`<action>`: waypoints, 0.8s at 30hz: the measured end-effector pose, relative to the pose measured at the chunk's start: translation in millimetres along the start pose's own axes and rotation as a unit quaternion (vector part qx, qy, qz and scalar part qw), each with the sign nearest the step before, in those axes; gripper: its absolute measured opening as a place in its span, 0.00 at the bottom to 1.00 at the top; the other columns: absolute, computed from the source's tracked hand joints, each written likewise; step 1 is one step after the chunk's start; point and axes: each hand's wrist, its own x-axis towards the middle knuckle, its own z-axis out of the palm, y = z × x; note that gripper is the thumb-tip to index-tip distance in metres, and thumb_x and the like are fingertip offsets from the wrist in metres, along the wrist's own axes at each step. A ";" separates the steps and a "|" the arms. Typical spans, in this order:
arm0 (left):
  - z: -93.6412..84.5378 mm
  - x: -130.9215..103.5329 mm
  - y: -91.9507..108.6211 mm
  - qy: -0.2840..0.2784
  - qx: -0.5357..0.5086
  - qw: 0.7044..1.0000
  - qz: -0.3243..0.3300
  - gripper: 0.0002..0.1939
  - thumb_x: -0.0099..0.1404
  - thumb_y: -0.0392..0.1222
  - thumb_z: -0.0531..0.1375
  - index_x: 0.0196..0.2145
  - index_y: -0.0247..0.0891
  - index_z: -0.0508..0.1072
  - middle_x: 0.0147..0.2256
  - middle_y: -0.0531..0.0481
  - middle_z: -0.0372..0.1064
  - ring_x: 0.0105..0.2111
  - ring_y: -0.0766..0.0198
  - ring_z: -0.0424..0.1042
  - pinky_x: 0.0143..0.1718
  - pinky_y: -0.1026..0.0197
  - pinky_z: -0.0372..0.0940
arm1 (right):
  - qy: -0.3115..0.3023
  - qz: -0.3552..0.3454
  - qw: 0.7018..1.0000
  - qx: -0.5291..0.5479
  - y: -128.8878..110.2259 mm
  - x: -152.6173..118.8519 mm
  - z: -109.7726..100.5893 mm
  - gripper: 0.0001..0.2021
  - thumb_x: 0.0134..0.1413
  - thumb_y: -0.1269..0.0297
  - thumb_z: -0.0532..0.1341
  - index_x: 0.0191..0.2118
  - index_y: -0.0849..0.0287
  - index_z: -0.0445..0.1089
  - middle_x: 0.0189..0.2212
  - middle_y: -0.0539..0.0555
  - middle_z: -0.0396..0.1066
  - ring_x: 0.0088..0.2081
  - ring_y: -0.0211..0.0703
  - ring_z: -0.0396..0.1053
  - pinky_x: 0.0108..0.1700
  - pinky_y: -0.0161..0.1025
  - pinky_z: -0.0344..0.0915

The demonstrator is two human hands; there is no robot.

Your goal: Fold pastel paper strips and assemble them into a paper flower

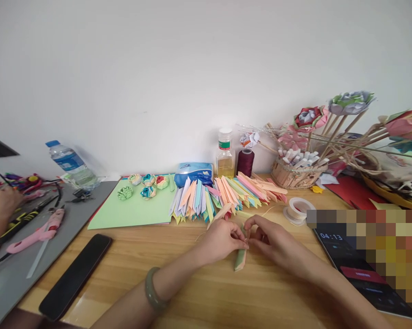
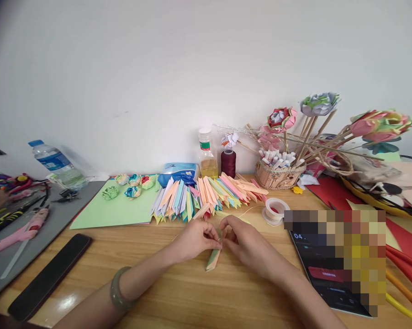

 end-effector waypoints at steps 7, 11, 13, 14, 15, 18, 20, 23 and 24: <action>-3.1 0.0 -3.7 -0.013 -0.032 0.999 0.012 0.04 0.49 0.37 0.62 0.24 0.36 0.69 0.25 0.51 0.69 0.28 0.63 0.69 0.30 0.64 0.62 | -0.024 -0.011 0.996 0.083 3.7 2.9 6.0 0.08 0.52 0.65 0.55 0.40 0.57 0.62 0.26 0.48 0.68 0.26 0.36 0.65 0.28 0.32 0.61; -5.0 -1.0 0.8 -0.018 -0.039 0.999 0.006 0.03 0.52 0.37 0.60 0.24 0.36 0.67 0.25 0.51 0.69 0.28 0.64 0.69 0.30 0.64 0.62 | 0.005 -0.002 1.000 0.029 8.0 2.1 12.2 0.06 0.50 0.67 0.56 0.36 0.57 0.64 0.25 0.48 0.69 0.26 0.37 0.66 0.28 0.32 0.60; -6.8 -1.9 4.8 -0.021 -0.021 1.000 0.007 0.03 0.53 0.38 0.59 0.25 0.36 0.67 0.26 0.51 0.69 0.29 0.63 0.69 0.30 0.64 0.62 | 0.028 0.013 0.999 -0.011 8.1 1.3 14.3 0.03 0.50 0.66 0.56 0.32 0.57 0.64 0.25 0.48 0.69 0.26 0.38 0.65 0.27 0.33 0.59; -8.0 -2.5 7.1 -0.021 -0.011 1.000 0.008 0.03 0.53 0.38 0.59 0.25 0.36 0.67 0.26 0.51 0.69 0.29 0.63 0.69 0.31 0.64 0.62 | 0.037 0.021 0.999 -0.028 7.6 1.0 14.9 0.03 0.51 0.65 0.55 0.30 0.58 0.64 0.24 0.49 0.69 0.26 0.38 0.65 0.27 0.33 0.58; -9.4 -3.1 9.4 -0.021 -0.002 1.000 0.011 0.03 0.54 0.38 0.58 0.25 0.36 0.67 0.26 0.51 0.69 0.30 0.63 0.69 0.32 0.64 0.62 | 0.044 0.027 0.998 -0.041 7.0 0.7 15.2 0.05 0.51 0.65 0.55 0.28 0.58 0.64 0.24 0.49 0.69 0.25 0.38 0.65 0.27 0.33 0.57; -12.7 -4.0 13.0 -0.031 -0.021 0.999 0.014 0.04 0.57 0.39 0.55 0.28 0.36 0.66 0.28 0.51 0.71 0.32 0.64 0.70 0.34 0.63 0.62 | 0.060 0.044 0.996 -0.054 4.8 0.9 14.8 0.07 0.52 0.63 0.54 0.26 0.58 0.63 0.22 0.48 0.68 0.23 0.38 0.64 0.26 0.33 0.56; -12.8 -3.4 10.8 -0.052 -0.057 0.997 -0.001 0.05 0.55 0.39 0.57 0.31 0.37 0.65 0.28 0.51 0.72 0.32 0.63 0.71 0.34 0.63 0.62 | 0.066 0.050 0.996 -0.046 3.7 1.5 14.3 0.05 0.51 0.65 0.54 0.27 0.58 0.62 0.22 0.48 0.69 0.23 0.37 0.64 0.26 0.33 0.56; -8.7 -1.9 3.4 -0.061 -0.074 0.995 -0.027 0.14 0.48 0.33 0.62 0.32 0.37 0.62 0.27 0.51 0.72 0.31 0.63 0.72 0.35 0.63 0.63 | 0.067 0.041 0.996 -0.040 2.6 1.2 15.6 0.05 0.51 0.68 0.54 0.27 0.58 0.64 0.22 0.48 0.69 0.24 0.37 0.65 0.26 0.32 0.57; -6.8 -1.8 1.5 -0.048 -0.068 0.996 -0.032 0.14 0.47 0.32 0.61 0.31 0.37 0.61 0.27 0.51 0.72 0.31 0.63 0.72 0.34 0.63 0.63 | 0.069 0.034 0.996 -0.045 2.5 0.3 16.8 0.06 0.51 0.68 0.54 0.26 0.58 0.65 0.22 0.48 0.70 0.24 0.36 0.65 0.26 0.31 0.57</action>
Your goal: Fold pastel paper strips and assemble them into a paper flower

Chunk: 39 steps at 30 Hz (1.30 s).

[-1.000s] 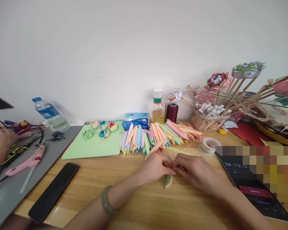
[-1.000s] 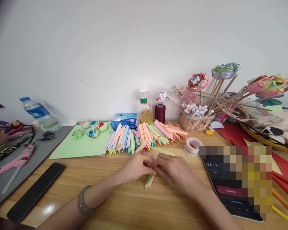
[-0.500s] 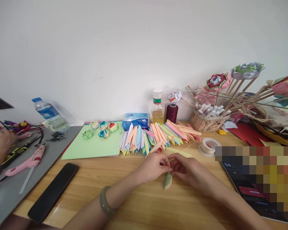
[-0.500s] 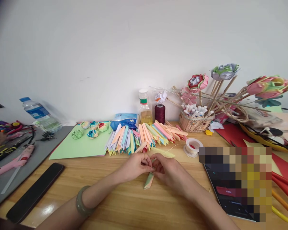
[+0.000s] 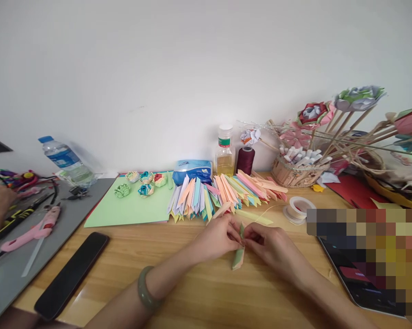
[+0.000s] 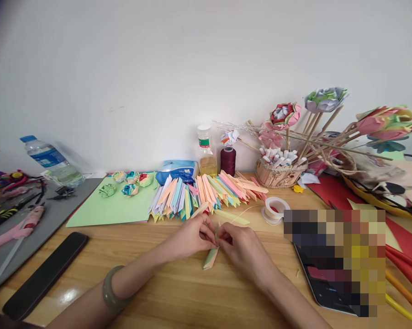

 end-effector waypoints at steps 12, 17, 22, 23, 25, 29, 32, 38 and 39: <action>12.8 -8.9 11.3 0.121 0.132 0.984 -0.010 0.07 0.49 0.32 0.59 0.28 0.37 0.64 0.28 0.51 0.70 0.29 0.64 0.70 0.31 0.64 0.62 | 0.091 -0.146 0.971 -0.166 7.3 -17.4 14.3 0.11 0.58 0.68 0.48 0.33 0.59 0.67 0.25 0.54 0.69 0.26 0.39 0.66 0.29 0.34 0.60; 13.9 -10.1 11.7 0.125 0.173 0.977 -0.003 0.07 0.49 0.31 0.56 0.28 0.37 0.64 0.26 0.53 0.69 0.29 0.65 0.68 0.30 0.65 0.61 | 0.082 -0.202 0.947 -0.234 13.1 -18.1 14.2 0.11 0.59 0.69 0.48 0.35 0.61 0.68 0.27 0.56 0.68 0.29 0.42 0.65 0.30 0.37 0.60; 15.7 -13.8 15.3 0.123 0.206 0.971 0.017 0.06 0.50 0.30 0.54 0.28 0.38 0.64 0.27 0.52 0.68 0.28 0.65 0.67 0.29 0.64 0.60 | 0.049 -0.233 0.930 -0.279 17.9 -18.7 13.4 0.10 0.58 0.70 0.49 0.34 0.61 0.68 0.27 0.56 0.66 0.30 0.44 0.62 0.30 0.39 0.58; 16.4 -14.1 14.9 0.123 0.214 0.969 0.021 0.06 0.50 0.30 0.54 0.28 0.38 0.64 0.27 0.52 0.68 0.28 0.65 0.67 0.29 0.64 0.60 | 0.050 -0.232 0.931 -0.278 17.5 -18.4 13.1 0.10 0.58 0.70 0.49 0.33 0.61 0.67 0.27 0.55 0.66 0.30 0.43 0.62 0.30 0.39 0.58; 17.9 -14.2 13.4 0.125 0.229 0.965 0.023 0.07 0.50 0.30 0.53 0.28 0.38 0.63 0.26 0.52 0.68 0.27 0.64 0.67 0.29 0.63 0.60 | 0.055 -0.224 0.937 -0.261 15.4 -17.1 12.7 0.11 0.59 0.70 0.48 0.31 0.61 0.67 0.26 0.55 0.65 0.29 0.42 0.61 0.30 0.38 0.58; 19.7 -14.7 11.8 0.128 0.238 0.963 0.017 0.07 0.50 0.30 0.53 0.29 0.38 0.63 0.27 0.52 0.68 0.28 0.64 0.67 0.29 0.63 0.59 | 0.039 -0.157 0.976 -0.146 9.2 -13.5 10.9 0.10 0.58 0.69 0.48 0.29 0.60 0.63 0.26 0.54 0.64 0.28 0.39 0.63 0.30 0.35 0.61; 19.1 -15.6 12.1 0.125 0.239 0.963 0.021 0.06 0.51 0.31 0.53 0.29 0.38 0.63 0.27 0.52 0.67 0.28 0.63 0.66 0.30 0.63 0.59 | -0.011 -0.112 0.992 -0.063 6.2 -10.8 7.8 0.10 0.58 0.68 0.47 0.28 0.58 0.61 0.26 0.53 0.64 0.28 0.38 0.63 0.31 0.35 0.61; 14.9 -17.8 12.1 0.134 0.259 0.955 0.058 0.04 0.53 0.30 0.54 0.28 0.37 0.65 0.29 0.51 0.67 0.32 0.63 0.66 0.34 0.61 0.60 | -0.047 -0.083 0.995 -0.016 6.3 -6.8 4.2 0.12 0.60 0.65 0.45 0.30 0.58 0.61 0.27 0.53 0.65 0.30 0.39 0.62 0.33 0.36 0.60; 14.5 -18.2 12.2 0.135 0.268 0.952 0.061 0.04 0.54 0.31 0.54 0.27 0.37 0.66 0.30 0.50 0.67 0.33 0.62 0.66 0.36 0.61 0.60 | -0.044 -0.079 0.996 -0.016 6.7 -6.4 4.6 0.12 0.60 0.65 0.45 0.29 0.58 0.61 0.27 0.53 0.65 0.29 0.39 0.62 0.32 0.36 0.60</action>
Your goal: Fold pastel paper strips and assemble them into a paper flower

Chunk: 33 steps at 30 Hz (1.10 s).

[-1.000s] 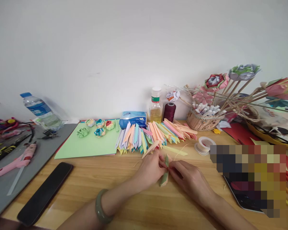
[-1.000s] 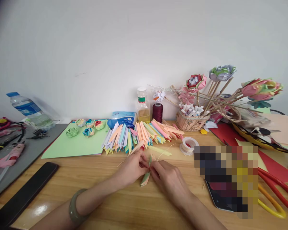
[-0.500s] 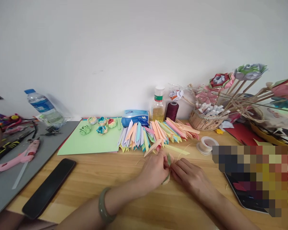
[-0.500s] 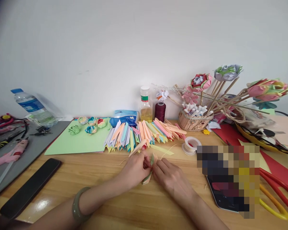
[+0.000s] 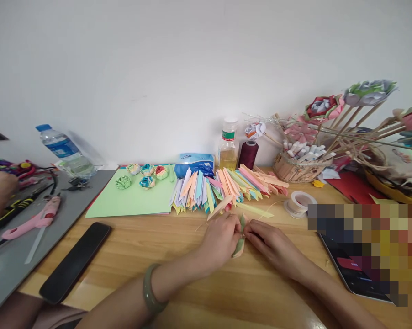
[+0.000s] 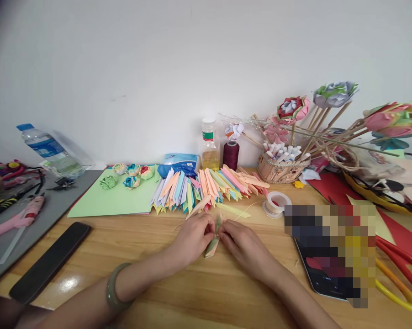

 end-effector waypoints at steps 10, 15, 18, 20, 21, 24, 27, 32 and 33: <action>-2.7 -2.0 5.6 -0.039 0.052 0.998 0.006 0.09 0.56 0.34 0.52 0.28 0.36 0.72 0.30 0.47 0.71 0.32 0.60 0.68 0.37 0.59 0.62 | 0.006 0.016 0.999 -0.037 0.8 3.2 4.1 0.11 0.59 0.68 0.46 0.29 0.58 0.60 0.27 0.53 0.66 0.30 0.41 0.63 0.32 0.37 0.59; -2.7 -0.8 2.8 -0.021 0.036 0.999 0.021 0.07 0.56 0.35 0.53 0.27 0.37 0.72 0.29 0.49 0.70 0.32 0.62 0.67 0.36 0.62 0.61 | 0.008 0.025 0.999 -0.031 1.0 3.2 4.7 0.11 0.59 0.67 0.46 0.28 0.58 0.61 0.27 0.53 0.66 0.30 0.41 0.63 0.32 0.37 0.59; -7.7 -0.1 -1.7 -0.034 0.016 0.999 0.031 0.07 0.56 0.34 0.53 0.25 0.36 0.70 0.27 0.51 0.69 0.29 0.65 0.66 0.34 0.64 0.61 | 0.004 0.026 0.999 -0.025 0.1 2.7 2.9 0.11 0.59 0.67 0.47 0.28 0.59 0.62 0.27 0.53 0.67 0.30 0.41 0.63 0.33 0.37 0.60; -12.6 -0.1 -4.8 -0.049 0.023 0.997 0.046 0.07 0.57 0.33 0.52 0.24 0.37 0.69 0.26 0.51 0.68 0.29 0.66 0.66 0.33 0.64 0.60 | -0.002 0.024 1.000 -0.015 -1.1 2.2 0.3 0.10 0.59 0.66 0.47 0.29 0.59 0.62 0.27 0.53 0.67 0.30 0.41 0.64 0.33 0.37 0.60; -14.9 -0.2 -6.0 -0.055 0.038 0.996 0.055 0.08 0.57 0.34 0.51 0.24 0.36 0.68 0.27 0.51 0.68 0.29 0.65 0.66 0.34 0.64 0.60 | -0.006 0.022 1.000 -0.008 -1.7 1.6 -1.3 0.10 0.59 0.66 0.47 0.30 0.58 0.63 0.28 0.52 0.67 0.30 0.40 0.64 0.33 0.36 0.61; -18.5 0.4 -7.3 -0.069 0.130 0.985 0.092 0.08 0.60 0.36 0.50 0.28 0.35 0.68 0.30 0.48 0.68 0.34 0.62 0.66 0.38 0.62 0.61 | -0.025 0.007 1.000 0.019 -3.1 -0.7 -5.6 0.11 0.60 0.66 0.46 0.33 0.58 0.64 0.31 0.53 0.68 0.32 0.40 0.65 0.36 0.37 0.61; -16.9 2.7 -5.8 -0.087 0.247 0.955 0.138 0.09 0.61 0.35 0.49 0.35 0.30 0.68 0.35 0.41 0.68 0.40 0.56 0.65 0.42 0.57 0.61 | -0.037 -0.007 0.999 0.028 -4.1 -2.7 -7.9 0.12 0.60 0.66 0.45 0.34 0.58 0.64 0.33 0.54 0.68 0.34 0.41 0.65 0.39 0.38 0.61; -12.3 4.3 -7.8 -0.100 0.336 0.911 0.217 0.12 0.62 0.31 0.48 0.39 0.27 0.68 0.34 0.39 0.69 0.39 0.55 0.66 0.43 0.56 0.61 | -0.036 -0.026 0.999 0.005 -4.8 -2.5 -7.1 0.12 0.60 0.67 0.45 0.37 0.57 0.65 0.35 0.54 0.69 0.36 0.41 0.66 0.40 0.39 0.62; -11.7 3.7 -9.3 -0.095 0.345 0.906 0.228 0.12 0.62 0.31 0.48 0.39 0.27 0.68 0.33 0.39 0.69 0.39 0.55 0.67 0.43 0.56 0.61 | -0.037 -0.032 0.999 0.000 -4.5 -2.4 -6.5 0.12 0.60 0.67 0.45 0.37 0.57 0.65 0.35 0.54 0.69 0.36 0.41 0.66 0.41 0.38 0.62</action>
